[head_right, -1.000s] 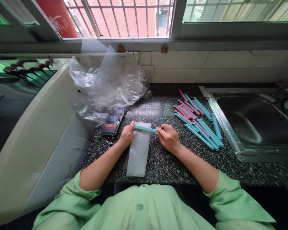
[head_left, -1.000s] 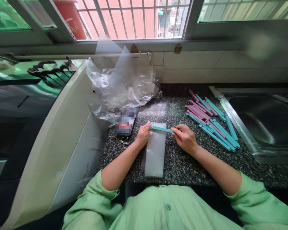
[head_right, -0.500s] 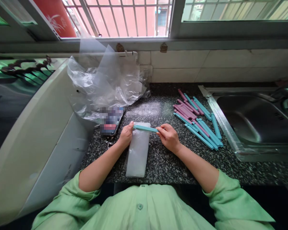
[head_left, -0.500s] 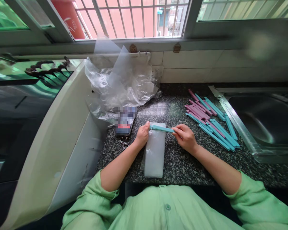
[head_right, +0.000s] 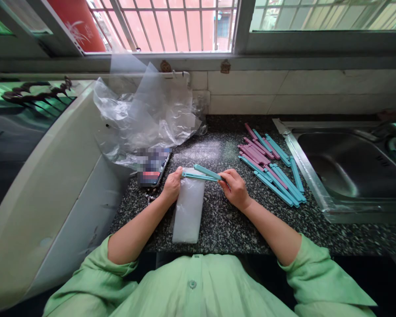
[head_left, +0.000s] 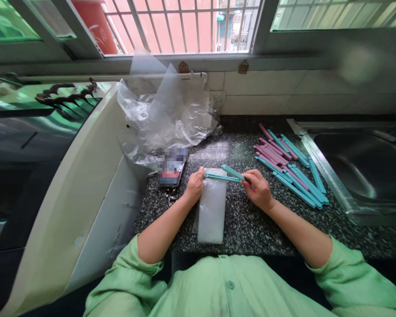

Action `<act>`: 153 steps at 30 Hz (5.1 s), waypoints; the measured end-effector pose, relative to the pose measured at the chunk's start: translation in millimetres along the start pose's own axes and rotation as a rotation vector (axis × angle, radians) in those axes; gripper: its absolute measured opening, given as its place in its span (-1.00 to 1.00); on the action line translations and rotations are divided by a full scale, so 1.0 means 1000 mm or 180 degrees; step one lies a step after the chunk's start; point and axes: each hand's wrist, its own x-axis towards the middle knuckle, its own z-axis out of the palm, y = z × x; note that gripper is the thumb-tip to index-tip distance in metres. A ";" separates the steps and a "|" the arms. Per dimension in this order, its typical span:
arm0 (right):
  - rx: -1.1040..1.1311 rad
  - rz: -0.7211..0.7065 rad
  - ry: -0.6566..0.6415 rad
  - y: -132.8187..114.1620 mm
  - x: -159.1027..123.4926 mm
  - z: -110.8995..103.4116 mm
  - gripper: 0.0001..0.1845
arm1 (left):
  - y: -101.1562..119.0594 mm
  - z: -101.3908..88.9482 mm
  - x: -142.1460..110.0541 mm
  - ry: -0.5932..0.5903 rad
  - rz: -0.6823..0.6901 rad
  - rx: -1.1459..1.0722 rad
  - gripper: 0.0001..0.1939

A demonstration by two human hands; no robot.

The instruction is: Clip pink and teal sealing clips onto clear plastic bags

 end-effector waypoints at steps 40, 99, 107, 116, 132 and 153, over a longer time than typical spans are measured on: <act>0.2085 0.1619 0.0242 0.005 0.005 -0.011 -0.85 | 0.013 0.000 0.002 0.0318 -0.0057 -0.0121 -0.55; 0.1222 0.1300 -0.0221 -0.004 -0.005 -0.003 -0.83 | 0.015 0.014 -0.015 -0.0283 -0.1510 -0.0444 -0.80; 0.1783 0.1542 0.0020 -0.001 -0.009 0.001 -0.76 | 0.017 0.016 -0.016 -0.0131 -0.1445 -0.0481 -0.80; 0.1415 0.1120 0.0221 -0.004 -0.006 -0.003 -0.87 | 0.016 0.015 -0.017 -0.0125 -0.1270 -0.0425 -0.74; 0.0982 0.0674 0.0116 -0.004 -0.005 -0.008 -0.89 | 0.008 0.015 -0.019 -0.0314 -0.0932 -0.0259 -0.68; 0.0508 0.0586 -0.0009 -0.005 -0.008 -0.008 -0.90 | 0.007 0.015 -0.020 -0.0414 -0.0721 -0.0139 -0.67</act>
